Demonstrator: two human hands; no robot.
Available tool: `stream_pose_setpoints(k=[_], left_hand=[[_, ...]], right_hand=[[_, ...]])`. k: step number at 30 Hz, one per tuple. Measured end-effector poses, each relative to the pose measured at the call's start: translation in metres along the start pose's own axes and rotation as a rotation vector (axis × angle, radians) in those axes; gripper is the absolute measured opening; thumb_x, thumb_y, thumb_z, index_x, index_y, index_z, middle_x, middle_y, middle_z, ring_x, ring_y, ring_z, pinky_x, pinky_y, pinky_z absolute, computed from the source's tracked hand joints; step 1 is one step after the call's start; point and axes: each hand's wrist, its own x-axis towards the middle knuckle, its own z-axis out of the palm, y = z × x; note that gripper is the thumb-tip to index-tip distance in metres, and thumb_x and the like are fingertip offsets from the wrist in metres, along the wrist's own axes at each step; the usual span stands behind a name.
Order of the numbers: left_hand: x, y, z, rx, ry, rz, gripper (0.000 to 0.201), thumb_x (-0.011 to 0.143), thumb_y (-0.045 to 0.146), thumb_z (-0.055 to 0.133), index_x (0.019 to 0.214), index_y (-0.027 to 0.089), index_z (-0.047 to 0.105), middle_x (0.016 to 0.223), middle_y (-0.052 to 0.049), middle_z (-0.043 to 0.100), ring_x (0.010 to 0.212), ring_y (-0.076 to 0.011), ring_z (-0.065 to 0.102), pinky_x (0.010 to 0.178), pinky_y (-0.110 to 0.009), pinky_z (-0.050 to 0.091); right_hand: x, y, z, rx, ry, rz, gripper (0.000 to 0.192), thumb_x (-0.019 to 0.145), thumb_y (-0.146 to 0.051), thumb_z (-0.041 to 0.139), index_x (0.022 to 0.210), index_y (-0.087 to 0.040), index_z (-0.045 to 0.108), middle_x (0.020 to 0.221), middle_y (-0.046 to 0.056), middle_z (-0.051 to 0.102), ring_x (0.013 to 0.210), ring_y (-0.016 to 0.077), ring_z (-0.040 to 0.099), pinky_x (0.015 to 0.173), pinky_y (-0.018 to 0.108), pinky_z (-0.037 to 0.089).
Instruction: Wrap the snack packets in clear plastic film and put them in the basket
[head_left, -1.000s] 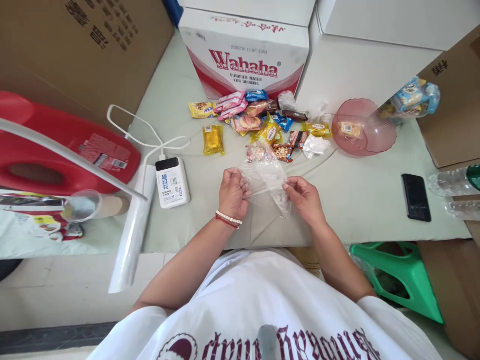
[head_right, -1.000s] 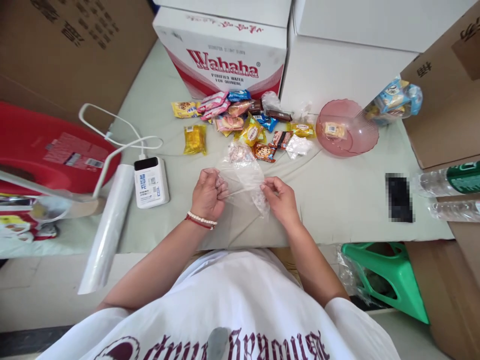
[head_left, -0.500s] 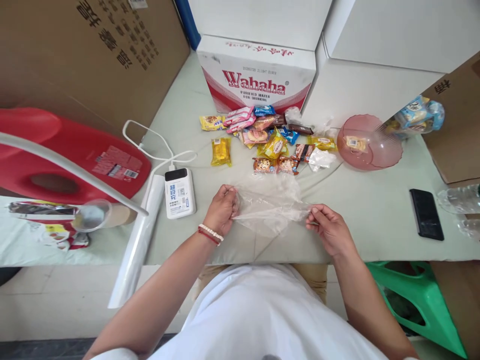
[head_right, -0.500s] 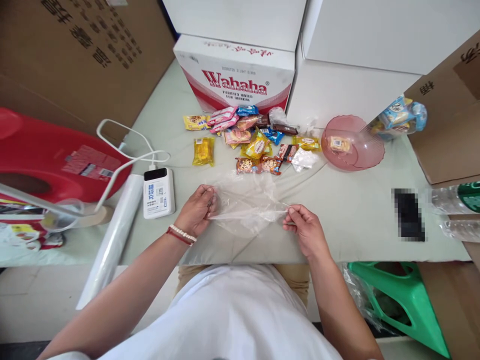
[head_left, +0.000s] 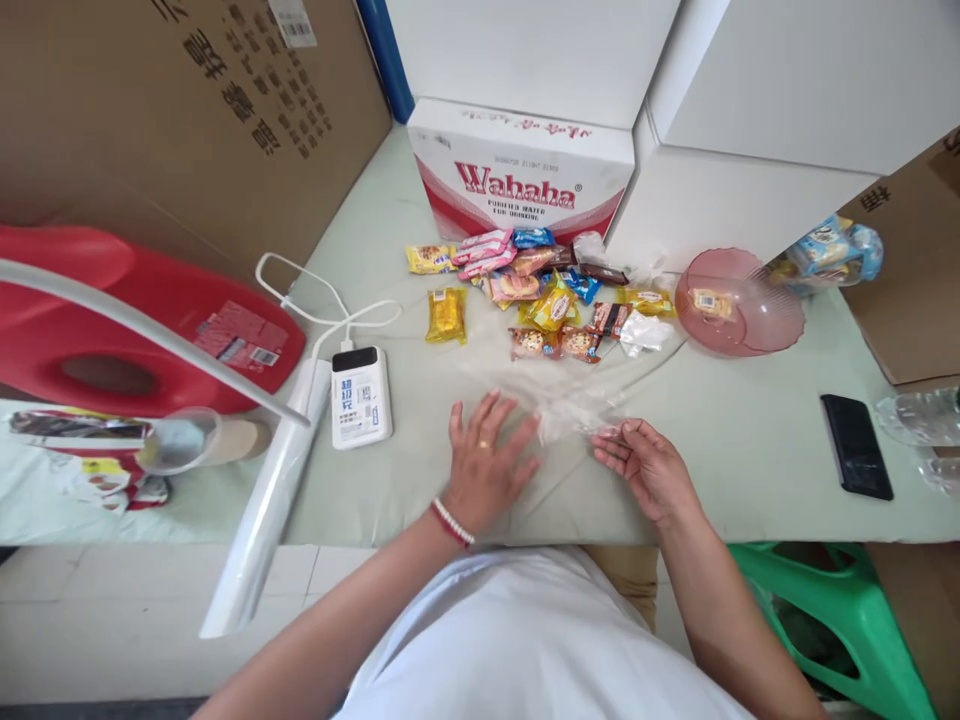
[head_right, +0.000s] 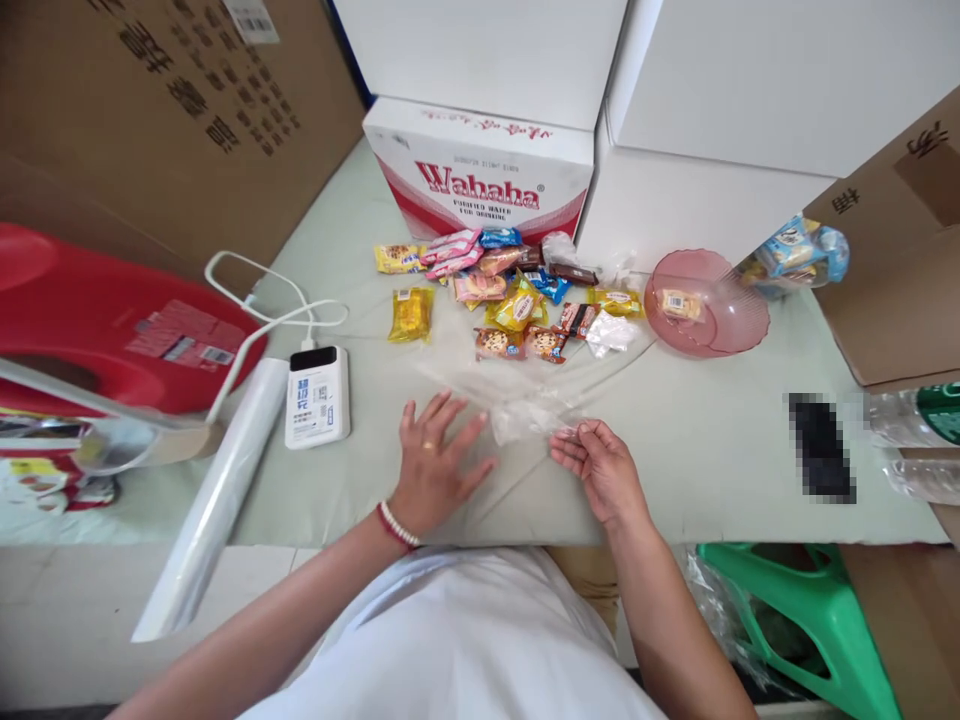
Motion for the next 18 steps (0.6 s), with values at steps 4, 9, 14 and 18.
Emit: stream_pose_setpoints(k=[4, 9, 14, 18], left_hand=[[0.014, -0.025, 0.018, 0.011, -0.083, -0.117, 0.065, 0.088, 0.01, 0.054, 0.151, 0.023, 0.042, 0.149, -0.02, 0.051, 0.124, -0.0293, 0.061, 0.106, -0.052, 0.046], [0.04, -0.019, 0.019, -0.057, 0.067, -0.166, 0.029, 0.092, 0.017, 0.052, 0.121, 0.018, 0.058, 0.111, -0.012, 0.063, 0.1, -0.0233, 0.064, 0.086, -0.037, 0.053], [0.083, 0.016, 0.033, -0.057, 0.026, -0.365, 0.038, 0.092, 0.05, 0.065, 0.109, 0.017, 0.058, 0.108, -0.012, 0.062, 0.099, -0.0261, 0.063, 0.076, -0.035, 0.053], [0.111, 0.018, 0.061, -0.027, -0.175, -0.411, 0.035, 0.084, 0.041, 0.076, 0.105, 0.017, 0.062, 0.114, -0.015, 0.064, 0.113, -0.0332, 0.059, 0.087, -0.041, 0.051]], right_hand=[[-0.002, -0.003, -0.001, -0.021, 0.009, 0.015, 0.05, 0.057, -0.049, 0.098, 0.079, -0.02, 0.064, 0.088, 0.004, 0.077, 0.084, 0.0205, 0.078, 0.078, 0.03, 0.064], [-0.003, -0.002, 0.0, -0.01, 0.015, 0.023, 0.051, 0.055, -0.049, 0.099, 0.077, -0.02, 0.064, 0.087, 0.004, 0.077, 0.083, 0.0197, 0.077, 0.079, 0.03, 0.064], [-0.005, 0.004, 0.003, -0.049, -0.011, 0.004, 0.048, 0.06, -0.051, 0.096, 0.078, -0.02, 0.064, 0.088, 0.004, 0.076, 0.085, 0.0189, 0.076, 0.08, 0.03, 0.063], [-0.006, 0.007, 0.0, -0.059, -0.007, -0.001, 0.049, 0.061, -0.053, 0.095, 0.079, -0.02, 0.064, 0.089, 0.004, 0.076, 0.084, 0.0178, 0.075, 0.079, 0.03, 0.062]])
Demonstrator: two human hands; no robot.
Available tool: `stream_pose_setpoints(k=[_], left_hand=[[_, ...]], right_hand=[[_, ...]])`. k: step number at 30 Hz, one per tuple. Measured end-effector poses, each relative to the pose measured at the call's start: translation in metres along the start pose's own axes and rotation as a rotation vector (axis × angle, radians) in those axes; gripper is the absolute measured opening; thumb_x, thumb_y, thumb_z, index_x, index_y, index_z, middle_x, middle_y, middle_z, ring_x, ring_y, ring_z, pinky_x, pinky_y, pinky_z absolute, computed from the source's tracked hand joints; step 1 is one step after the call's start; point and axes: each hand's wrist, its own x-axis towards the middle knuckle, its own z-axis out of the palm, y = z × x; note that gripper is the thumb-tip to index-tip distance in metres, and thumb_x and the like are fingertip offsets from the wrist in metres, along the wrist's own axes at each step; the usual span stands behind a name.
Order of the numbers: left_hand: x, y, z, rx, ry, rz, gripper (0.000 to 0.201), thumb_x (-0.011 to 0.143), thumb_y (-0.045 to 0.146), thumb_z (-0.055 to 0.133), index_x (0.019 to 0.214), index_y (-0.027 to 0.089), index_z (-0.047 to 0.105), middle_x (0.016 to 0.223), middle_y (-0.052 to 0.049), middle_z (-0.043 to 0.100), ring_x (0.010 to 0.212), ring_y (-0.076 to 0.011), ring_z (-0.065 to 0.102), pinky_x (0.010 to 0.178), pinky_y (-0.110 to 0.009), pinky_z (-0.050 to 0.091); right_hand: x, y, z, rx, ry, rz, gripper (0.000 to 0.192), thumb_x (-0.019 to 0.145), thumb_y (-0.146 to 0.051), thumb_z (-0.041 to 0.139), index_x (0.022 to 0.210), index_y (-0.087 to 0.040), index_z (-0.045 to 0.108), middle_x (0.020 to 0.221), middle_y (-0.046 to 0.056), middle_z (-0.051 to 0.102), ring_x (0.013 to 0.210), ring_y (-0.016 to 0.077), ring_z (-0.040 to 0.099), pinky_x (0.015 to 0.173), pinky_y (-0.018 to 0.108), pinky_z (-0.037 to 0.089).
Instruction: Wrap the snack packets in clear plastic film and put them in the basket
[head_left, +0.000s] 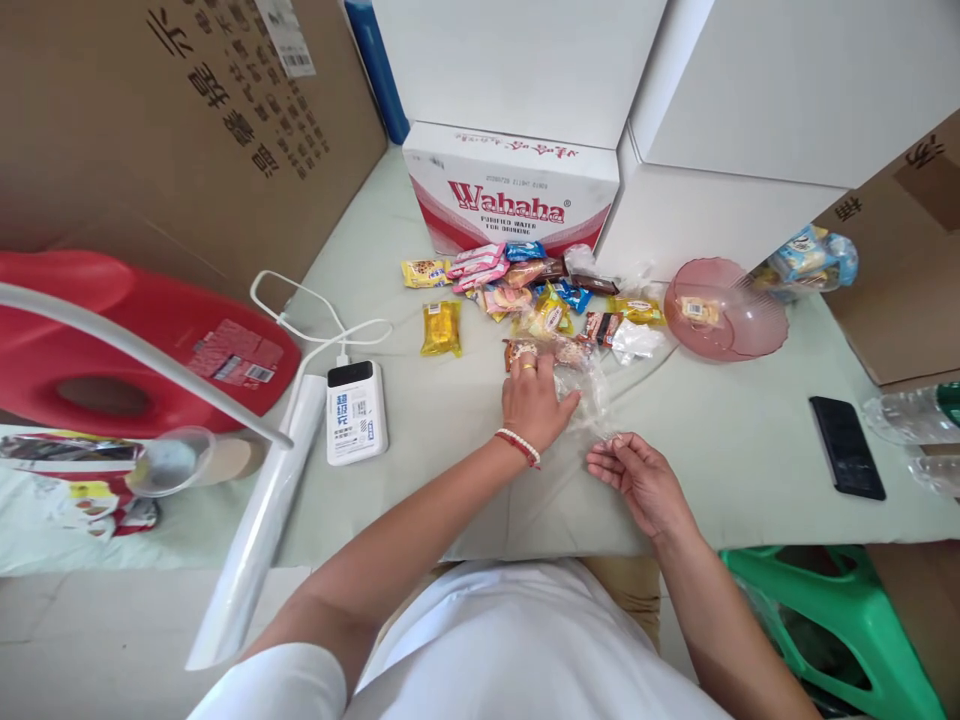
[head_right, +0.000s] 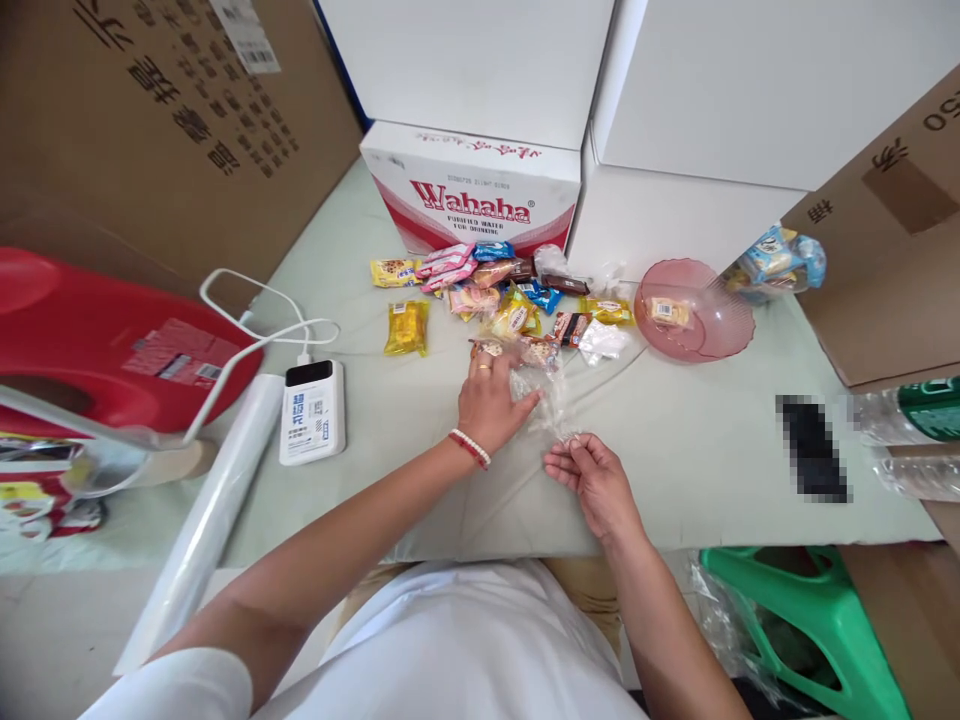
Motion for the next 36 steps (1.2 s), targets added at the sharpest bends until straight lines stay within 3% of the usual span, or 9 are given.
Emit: stream_pose_setpoints(k=[6, 11, 14, 17, 21, 25, 29, 33, 36], left_hand=[[-0.009, -0.03, -0.004, -0.464, 0.004, -0.151, 0.016, 0.091, 0.025, 0.059, 0.076, 0.02, 0.056, 0.078, -0.001, 0.059, 0.077, -0.0167, 0.058, 0.078, -0.03, 0.048], [-0.078, -0.058, -0.045, -0.758, 0.06, -0.565, 0.029, 0.095, 0.045, 0.056, 0.077, 0.023, 0.05, 0.061, 0.006, 0.051, 0.053, -0.0115, 0.045, 0.053, -0.024, 0.038], [-0.127, -0.071, -0.06, -0.595, -0.001, -0.667, 0.04, 0.097, 0.052, 0.051, 0.07, 0.023, 0.047, 0.054, 0.006, 0.048, 0.05, -0.0124, 0.045, 0.052, -0.025, 0.039], [-0.165, -0.082, -0.063, -0.139, 0.072, -0.472, 0.027, 0.092, 0.044, 0.06, 0.08, 0.021, 0.059, 0.069, -0.001, 0.06, 0.064, -0.018, 0.058, 0.06, -0.029, 0.047], [-0.175, -0.087, -0.066, 0.361, 0.309, 0.139, 0.035, 0.086, 0.013, 0.066, 0.119, 0.027, 0.07, 0.116, -0.012, 0.071, 0.121, -0.0307, 0.062, 0.109, -0.053, 0.042], [-0.146, -0.087, -0.08, 0.406, 0.01, 0.582, 0.068, 0.084, -0.007, 0.05, 0.133, 0.038, 0.064, 0.137, -0.001, 0.071, 0.142, -0.0224, 0.052, 0.129, -0.059, -0.005], [-0.12, -0.095, -0.097, 0.318, -0.183, 0.533, 0.04, 0.09, 0.006, 0.05, 0.117, 0.027, 0.071, 0.121, -0.005, 0.077, 0.136, -0.0277, 0.058, 0.126, -0.066, -0.004], [-0.118, -0.104, -0.102, 0.276, -0.207, 0.26, 0.03, 0.098, 0.03, 0.047, 0.101, 0.023, 0.075, 0.094, -0.008, 0.077, 0.095, -0.026, 0.072, 0.112, -0.057, 0.039], [-0.12, -0.103, -0.097, 0.375, -0.261, 0.094, 0.046, 0.101, 0.042, 0.044, 0.071, 0.021, 0.071, 0.071, -0.009, 0.068, 0.072, -0.0254, 0.066, 0.086, -0.048, 0.05]], right_hand=[[-0.003, -0.004, -0.018, 0.018, 0.064, -0.037, 0.05, 0.06, -0.053, 0.096, 0.079, -0.019, 0.066, 0.089, 0.002, 0.074, 0.08, 0.0147, 0.073, 0.072, 0.025, 0.061], [-0.008, -0.004, -0.031, -0.002, 0.088, 0.011, 0.052, 0.058, -0.054, 0.096, 0.081, -0.019, 0.064, 0.091, 0.003, 0.074, 0.074, 0.0133, 0.071, 0.061, 0.022, 0.059], [-0.009, 0.002, -0.029, -0.097, 0.061, 0.038, 0.055, 0.061, -0.06, 0.092, 0.083, -0.019, 0.064, 0.094, 0.004, 0.074, 0.066, 0.0113, 0.067, 0.05, 0.02, 0.052], [-0.008, 0.009, -0.021, -0.21, 0.024, 0.031, 0.058, 0.064, -0.068, 0.086, 0.083, -0.018, 0.063, 0.091, 0.004, 0.072, 0.063, 0.0109, 0.065, 0.046, 0.02, 0.049], [-0.004, 0.009, -0.008, -0.325, -0.032, 0.025, 0.06, 0.067, -0.074, 0.08, 0.084, -0.019, 0.062, 0.094, 0.005, 0.073, 0.06, 0.011, 0.064, 0.045, 0.021, 0.048], [0.001, 0.002, -0.002, -0.357, -0.063, -0.009, 0.057, 0.069, -0.071, 0.079, 0.084, -0.019, 0.063, 0.097, 0.006, 0.075, 0.055, 0.0092, 0.06, 0.043, 0.021, 0.044], [0.004, -0.005, -0.008, -0.298, -0.042, -0.04, 0.051, 0.068, -0.064, 0.085, 0.081, -0.019, 0.063, 0.09, 0.005, 0.075, 0.052, 0.0075, 0.054, 0.041, 0.02, 0.039], [0.004, -0.009, -0.017, -0.267, 0.0, -0.042, 0.05, 0.065, -0.062, 0.087, 0.078, -0.019, 0.065, 0.087, 0.004, 0.075, 0.05, 0.0063, 0.05, 0.04, 0.019, 0.035], [0.002, -0.011, -0.022, -0.269, 0.035, -0.02, 0.051, 0.062, -0.062, 0.088, 0.076, -0.019, 0.065, 0.082, 0.004, 0.074, 0.048, 0.0064, 0.048, 0.039, 0.02, 0.033]])
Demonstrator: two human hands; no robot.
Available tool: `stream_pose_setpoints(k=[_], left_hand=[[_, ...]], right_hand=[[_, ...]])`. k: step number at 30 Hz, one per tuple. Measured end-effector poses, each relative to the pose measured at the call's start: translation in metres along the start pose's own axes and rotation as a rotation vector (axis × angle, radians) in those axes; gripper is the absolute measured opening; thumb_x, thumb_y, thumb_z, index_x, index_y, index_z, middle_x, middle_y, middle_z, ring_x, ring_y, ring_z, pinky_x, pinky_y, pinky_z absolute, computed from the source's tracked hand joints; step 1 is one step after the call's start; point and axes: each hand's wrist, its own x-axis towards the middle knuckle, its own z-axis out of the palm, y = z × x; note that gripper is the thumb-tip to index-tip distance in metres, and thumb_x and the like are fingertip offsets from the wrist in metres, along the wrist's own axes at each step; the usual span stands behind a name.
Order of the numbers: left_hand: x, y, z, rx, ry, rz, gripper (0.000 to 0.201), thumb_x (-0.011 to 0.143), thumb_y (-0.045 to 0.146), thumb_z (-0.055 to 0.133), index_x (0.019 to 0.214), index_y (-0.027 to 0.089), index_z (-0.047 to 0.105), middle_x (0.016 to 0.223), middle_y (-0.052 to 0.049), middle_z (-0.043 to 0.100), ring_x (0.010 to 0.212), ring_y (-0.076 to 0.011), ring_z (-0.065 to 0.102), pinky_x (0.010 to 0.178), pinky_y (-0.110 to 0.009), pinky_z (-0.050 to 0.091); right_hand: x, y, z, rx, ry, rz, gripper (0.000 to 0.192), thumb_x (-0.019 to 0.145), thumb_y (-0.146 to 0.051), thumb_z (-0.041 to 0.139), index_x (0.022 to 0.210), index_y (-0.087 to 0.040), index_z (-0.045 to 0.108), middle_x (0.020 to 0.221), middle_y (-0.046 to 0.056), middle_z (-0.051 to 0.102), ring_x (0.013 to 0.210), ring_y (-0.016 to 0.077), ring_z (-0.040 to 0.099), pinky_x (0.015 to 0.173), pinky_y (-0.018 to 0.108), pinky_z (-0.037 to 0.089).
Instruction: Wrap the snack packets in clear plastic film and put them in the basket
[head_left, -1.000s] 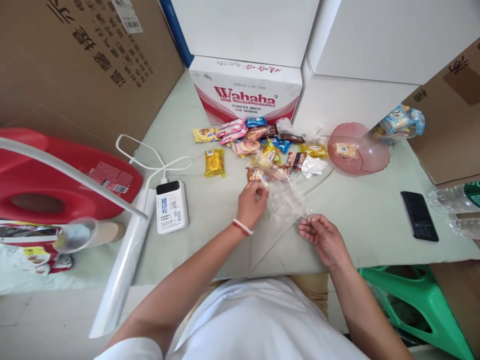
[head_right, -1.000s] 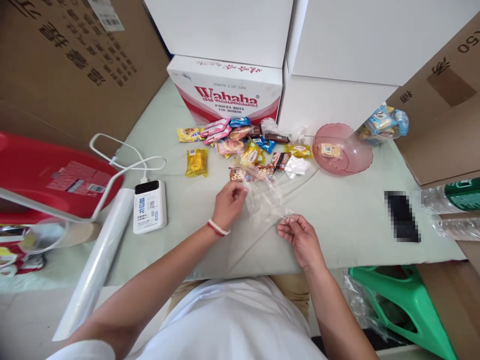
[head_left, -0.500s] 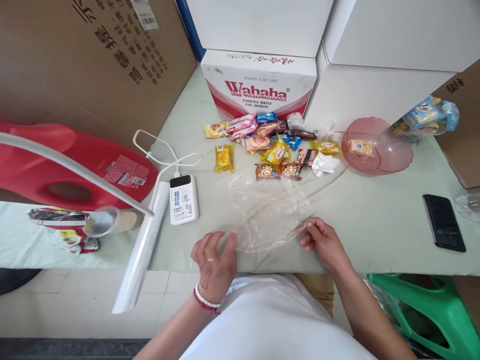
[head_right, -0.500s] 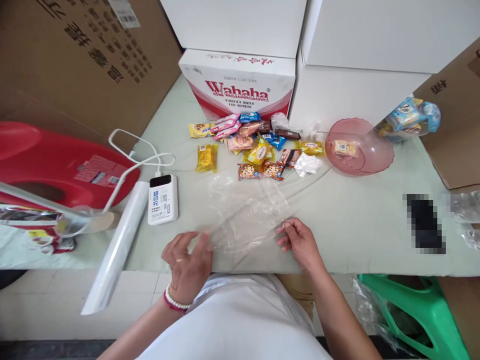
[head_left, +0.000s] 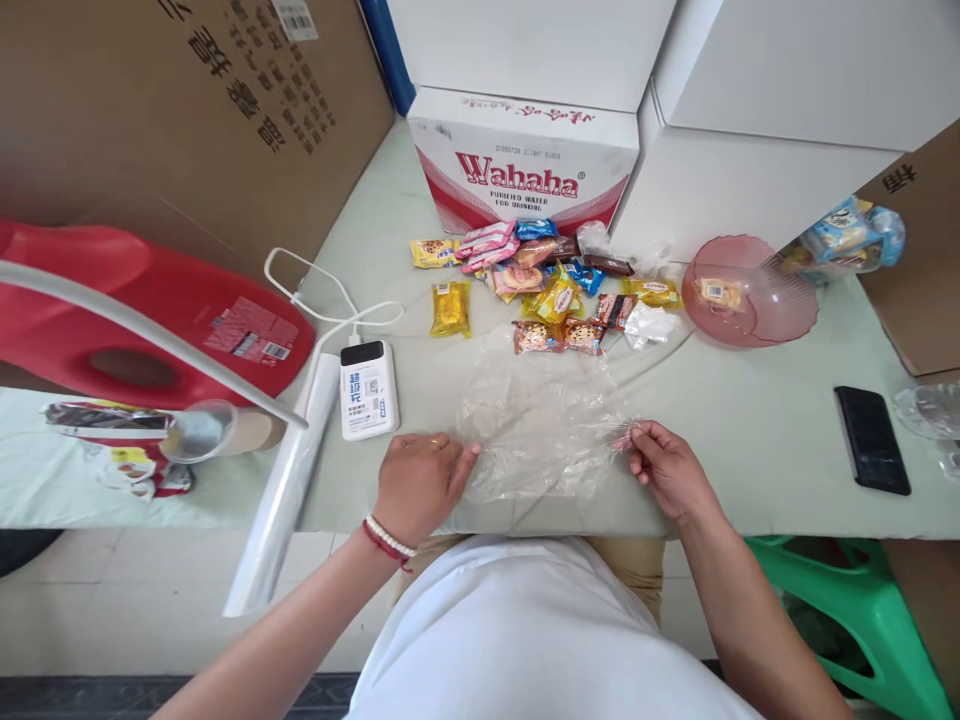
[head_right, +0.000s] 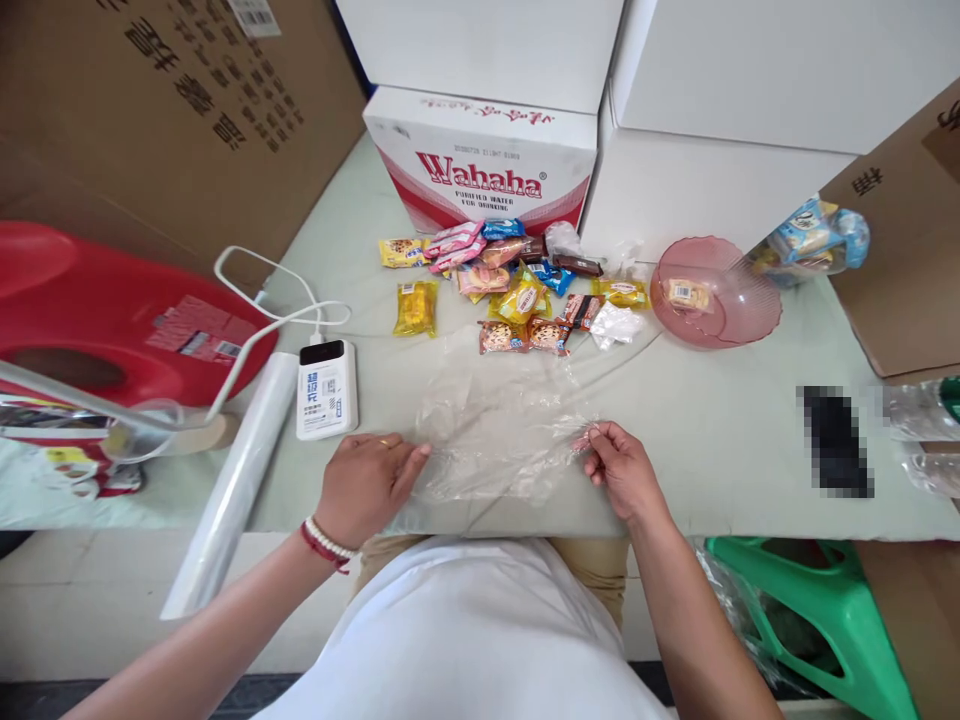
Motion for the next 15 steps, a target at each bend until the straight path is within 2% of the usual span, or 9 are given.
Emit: stream_pose_setpoints(k=[2, 3, 4, 5, 6, 8, 10, 12, 15], left_hand=[[0.002, 0.006, 0.002, 0.071, -0.01, -0.038, 0.043, 0.1, 0.038, 0.048, 0.068, 0.02, 0.07, 0.073, -0.012, 0.068, 0.077, -0.029, 0.066, 0.082, -0.049, 0.049], [0.003, 0.01, 0.002, 0.088, 0.024, -0.032, 0.035, 0.098, 0.03, 0.05, 0.076, 0.02, 0.074, 0.081, -0.014, 0.071, 0.086, -0.0312, 0.067, 0.087, -0.051, 0.048], [0.005, 0.012, 0.003, 0.09, 0.068, 0.003, 0.029, 0.097, 0.022, 0.05, 0.089, 0.021, 0.078, 0.094, -0.016, 0.073, 0.1, -0.033, 0.067, 0.094, -0.054, 0.046], [0.006, 0.014, 0.004, 0.078, 0.105, 0.067, 0.034, 0.095, 0.014, 0.048, 0.107, 0.024, 0.078, 0.11, -0.016, 0.074, 0.116, -0.0334, 0.065, 0.104, -0.056, 0.042], [0.008, 0.015, 0.005, 0.058, 0.117, 0.156, 0.047, 0.093, 0.007, 0.046, 0.124, 0.029, 0.073, 0.128, -0.014, 0.071, 0.13, -0.032, 0.059, 0.114, -0.058, 0.035], [0.012, 0.012, 0.01, 0.005, 0.045, 0.368, 0.068, 0.092, 0.001, 0.041, 0.148, 0.036, 0.055, 0.155, -0.007, 0.056, 0.148, -0.0258, 0.046, 0.126, -0.056, 0.023], [0.013, 0.007, 0.017, -0.044, -0.096, 0.5, 0.073, 0.091, 0.0, 0.039, 0.157, 0.031, 0.044, 0.165, -0.006, 0.044, 0.154, -0.0221, 0.039, 0.129, -0.051, 0.022], [0.01, 0.0, 0.023, -0.116, -0.178, 0.517, 0.075, 0.088, 0.0, 0.04, 0.16, 0.022, 0.04, 0.168, -0.011, 0.038, 0.156, -0.0221, 0.036, 0.129, -0.048, 0.027], [-0.002, -0.004, 0.027, -0.307, -0.187, 0.487, 0.077, 0.087, 0.003, 0.043, 0.162, 0.02, 0.034, 0.169, -0.013, 0.035, 0.157, -0.0228, 0.033, 0.129, -0.048, 0.032]], right_hand=[[0.0, -0.001, -0.001, -0.018, 0.006, 0.01, 0.051, 0.061, -0.061, 0.089, 0.076, -0.019, 0.065, 0.081, 0.004, 0.074, 0.047, 0.0066, 0.047, 0.038, 0.02, 0.033], [0.0, -0.002, -0.002, -0.032, 0.004, 0.007, 0.051, 0.061, -0.061, 0.089, 0.076, -0.019, 0.065, 0.081, 0.004, 0.074, 0.047, 0.0066, 0.047, 0.038, 0.02, 0.032], [0.0, -0.002, -0.002, -0.047, 0.001, 0.0, 0.051, 0.061, -0.061, 0.089, 0.076, -0.019, 0.065, 0.08, 0.004, 0.073, 0.046, 0.0064, 0.046, 0.038, 0.02, 0.032], [0.0, -0.004, -0.002, -0.059, -0.003, -0.008, 0.051, 0.061, -0.061, 0.089, 0.076, -0.019, 0.066, 0.079, 0.003, 0.073, 0.046, 0.0063, 0.046, 0.038, 0.02, 0.031], [0.001, -0.005, -0.002, -0.069, -0.006, -0.013, 0.051, 0.06, -0.061, 0.089, 0.077, -0.019, 0.066, 0.078, 0.003, 0.072, 0.046, 0.0061, 0.045, 0.038, 0.02, 0.031], [0.001, -0.007, -0.002, -0.077, -0.007, -0.017, 0.052, 0.059, -0.061, 0.09, 0.078, -0.019, 0.067, 0.075, 0.001, 0.07, 0.045, 0.0059, 0.044, 0.037, 0.02, 0.029], [-0.001, -0.009, -0.003, -0.09, -0.002, -0.016, 0.051, 0.06, -0.061, 0.09, 0.077, -0.019, 0.067, 0.074, 0.001, 0.069, 0.046, 0.0057, 0.043, 0.038, 0.02, 0.029], [-0.005, -0.007, -0.007, -0.115, 0.001, -0.016, 0.051, 0.062, -0.062, 0.089, 0.077, -0.019, 0.066, 0.074, 0.001, 0.068, 0.047, 0.0059, 0.043, 0.039, 0.02, 0.029], [-0.014, 0.001, -0.02, -0.193, -0.001, -0.007, 0.051, 0.065, -0.064, 0.086, 0.077, -0.019, 0.066, 0.072, 0.001, 0.066, 0.049, 0.0074, 0.044, 0.041, 0.021, 0.031]])
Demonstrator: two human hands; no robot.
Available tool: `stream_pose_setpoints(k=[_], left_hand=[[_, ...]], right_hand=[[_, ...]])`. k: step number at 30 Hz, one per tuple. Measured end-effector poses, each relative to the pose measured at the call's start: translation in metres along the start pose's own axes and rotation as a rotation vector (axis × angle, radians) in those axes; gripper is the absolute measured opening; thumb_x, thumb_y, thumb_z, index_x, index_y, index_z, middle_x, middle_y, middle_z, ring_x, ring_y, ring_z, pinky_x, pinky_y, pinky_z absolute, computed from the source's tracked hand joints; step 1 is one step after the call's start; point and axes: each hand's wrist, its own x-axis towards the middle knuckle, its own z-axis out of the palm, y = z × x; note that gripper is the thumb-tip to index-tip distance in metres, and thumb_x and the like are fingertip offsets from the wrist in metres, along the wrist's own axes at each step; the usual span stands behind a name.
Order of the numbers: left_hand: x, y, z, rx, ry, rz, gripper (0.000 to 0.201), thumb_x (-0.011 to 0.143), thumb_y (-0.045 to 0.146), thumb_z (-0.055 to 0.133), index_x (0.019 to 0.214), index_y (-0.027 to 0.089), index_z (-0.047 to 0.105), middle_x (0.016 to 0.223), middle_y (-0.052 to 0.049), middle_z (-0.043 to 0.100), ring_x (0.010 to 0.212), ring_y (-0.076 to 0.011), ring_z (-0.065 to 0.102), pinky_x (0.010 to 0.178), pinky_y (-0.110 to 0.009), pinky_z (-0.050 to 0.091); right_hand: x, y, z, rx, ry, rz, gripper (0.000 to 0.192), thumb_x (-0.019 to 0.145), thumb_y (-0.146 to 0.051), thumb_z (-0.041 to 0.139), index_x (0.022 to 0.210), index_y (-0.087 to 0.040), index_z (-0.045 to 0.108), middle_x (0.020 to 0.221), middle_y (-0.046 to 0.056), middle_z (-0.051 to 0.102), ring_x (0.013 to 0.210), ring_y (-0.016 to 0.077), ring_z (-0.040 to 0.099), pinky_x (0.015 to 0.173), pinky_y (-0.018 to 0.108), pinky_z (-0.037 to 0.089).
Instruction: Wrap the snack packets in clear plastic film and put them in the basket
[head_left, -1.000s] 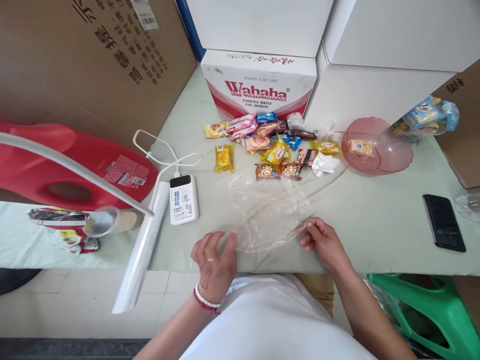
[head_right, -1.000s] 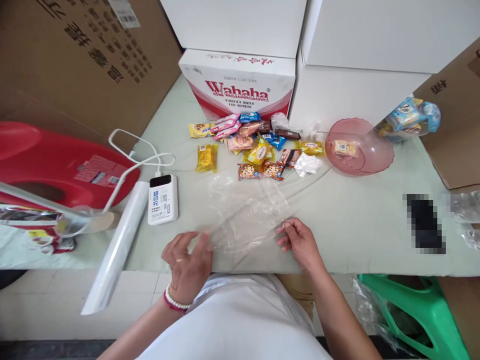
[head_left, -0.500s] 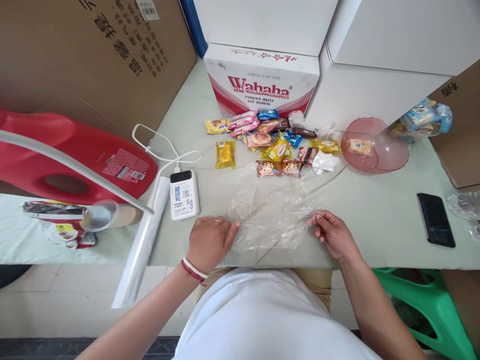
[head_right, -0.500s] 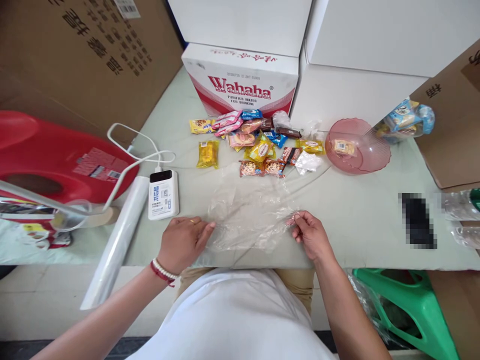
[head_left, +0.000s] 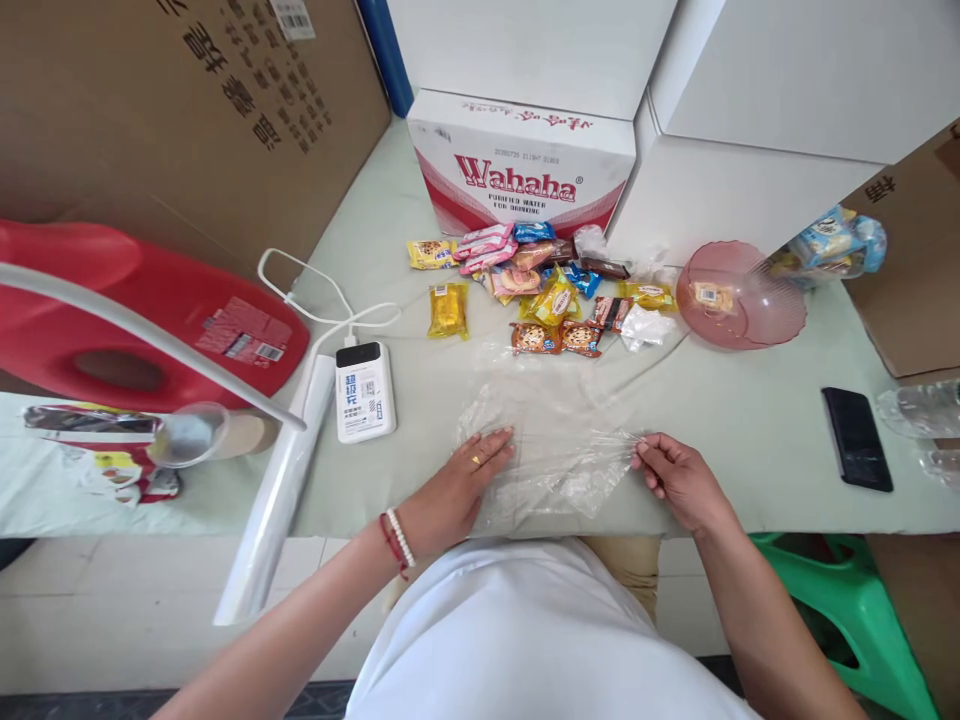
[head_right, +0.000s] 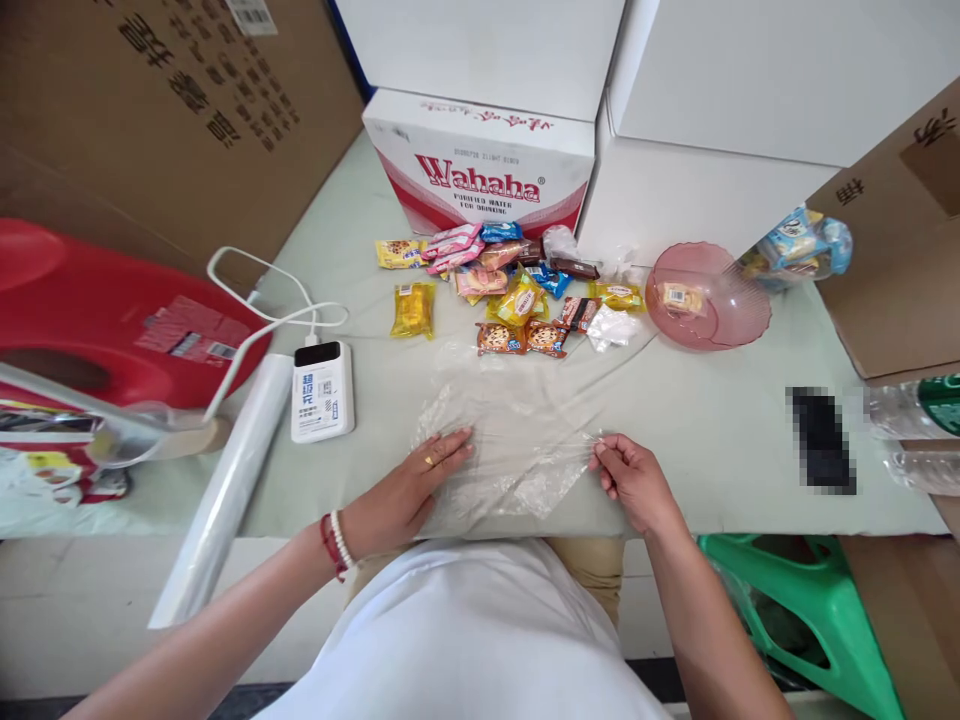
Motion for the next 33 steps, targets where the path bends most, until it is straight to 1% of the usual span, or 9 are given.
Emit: stream_pose_setpoints(k=[4, 8, 12, 14, 17, 22, 25, 29, 33], left_hand=[[-0.006, 0.011, 0.01, -0.163, 0.142, -0.094, 0.047, 0.102, 0.02, 0.043, 0.146, 0.024, 0.058, 0.155, -0.009, 0.057, 0.142, -0.0218, 0.054, 0.119, -0.043, 0.047], [0.0, 0.018, 0.027, -0.051, 0.329, -0.157, 0.031, 0.102, 0.021, 0.047, 0.11, 0.022, 0.076, 0.137, -0.011, 0.069, 0.125, -0.0253, 0.065, 0.104, -0.044, 0.055], [-0.003, 0.024, 0.032, 0.076, 0.361, -0.16, 0.043, 0.098, 0.017, 0.048, 0.137, 0.025, 0.065, 0.144, -0.012, 0.065, 0.129, -0.0273, 0.061, 0.105, -0.047, 0.052], [-0.007, 0.026, 0.028, 0.141, 0.332, -0.171, 0.049, 0.098, 0.019, 0.05, 0.145, 0.029, 0.059, 0.149, -0.01, 0.061, 0.139, -0.0294, 0.054, 0.113, -0.051, 0.044], [-0.012, 0.026, 0.022, 0.215, 0.274, -0.208, 0.054, 0.099, 0.028, 0.052, 0.153, 0.027, 0.051, 0.159, -0.01, 0.052, 0.15, -0.0324, 0.044, 0.123, -0.059, 0.028], [-0.016, 0.022, 0.021, 0.246, 0.243, -0.284, 0.068, 0.098, 0.04, 0.051, 0.161, 0.017, 0.038, 0.169, -0.017, 0.032, 0.154, -0.0348, 0.038, 0.125, -0.062, 0.023], [-0.015, 0.022, 0.021, 0.224, 0.226, -0.282, 0.068, 0.098, 0.04, 0.051, 0.161, 0.018, 0.038, 0.168, -0.016, 0.035, 0.154, -0.0341, 0.037, 0.128, -0.062, 0.018], [-0.015, 0.022, 0.019, 0.202, 0.219, -0.274, 0.066, 0.098, 0.04, 0.052, 0.16, 0.02, 0.041, 0.165, -0.017, 0.04, 0.153, -0.0344, 0.041, 0.128, -0.063, 0.017], [-0.015, 0.021, 0.021, 0.194, 0.208, -0.279, 0.071, 0.097, 0.049, 0.056, 0.16, 0.021, 0.04, 0.165, -0.018, 0.039, 0.152, -0.0356, 0.041, 0.128, -0.064, 0.016]], right_hand=[[-0.002, 0.003, -0.028, -0.298, -0.083, -0.008, 0.046, 0.073, -0.066, 0.075, 0.073, -0.021, 0.066, 0.066, 0.0, 0.064, 0.05, 0.0114, 0.047, 0.045, 0.024, 0.034], [0.032, -0.042, -0.034, -0.822, 0.103, -0.329, 0.026, 0.088, -0.047, 0.063, 0.08, -0.023, 0.069, 0.072, 0.003, 0.068, 0.065, 0.0187, 0.06, 0.063, 0.03, 0.043], [0.093, -0.105, 0.015, -1.191, 0.12, -0.583, 0.027, 0.093, -0.033, 0.058, 0.114, -0.021, 0.071, 0.117, 0.011, 0.071, 0.097, 0.0256, 0.068, 0.083, 0.035, 0.049], [0.119, -0.124, 0.048, -1.326, 0.057, -0.579, 0.045, 0.091, -0.038, 0.065, 0.132, -0.021, 0.064, 0.138, 0.014, 0.062, 0.112, 0.0299, 0.066, 0.086, 0.036, 0.051], [0.136, -0.134, 0.08, -1.496, -0.016, -0.495, 0.057, 0.088, -0.038, 0.07, 0.14, -0.019, 0.059, 0.145, 0.018, 0.055, 0.118, 0.0337, 0.065, 0.085, 0.037, 0.054], [0.116, -0.134, 0.073, -1.583, 0.023, -0.361, 0.052, 0.083, -0.031, 0.073, 0.131, -0.013, 0.063, 0.138, 0.024, 0.055, 0.107, 0.0363, 0.069, 0.081, 0.04, 0.054], [0.1, -0.139, 0.068, -1.488, -0.022, -0.466, 0.056, 0.082, -0.032, 0.074, 0.134, -0.017, 0.059, 0.135, 0.019, 0.057, 0.107, 0.0329, 0.068, 0.083, 0.037, 0.053], [0.099, -0.145, 0.098, -1.384, -0.228, -0.769, 0.055, 0.089, -0.032, 0.068, 0.141, -0.023, 0.054, 0.137, 0.011, 0.06, 0.117, 0.0276, 0.064, 0.091, 0.033, 0.051], [0.117, -0.145, 0.137, -1.557, -0.166, -0.792, 0.057, 0.094, -0.031, 0.061, 0.149, -0.021, 0.049, 0.143, 0.015, 0.058, 0.116, 0.0316, 0.066, 0.085, 0.036, 0.052]])
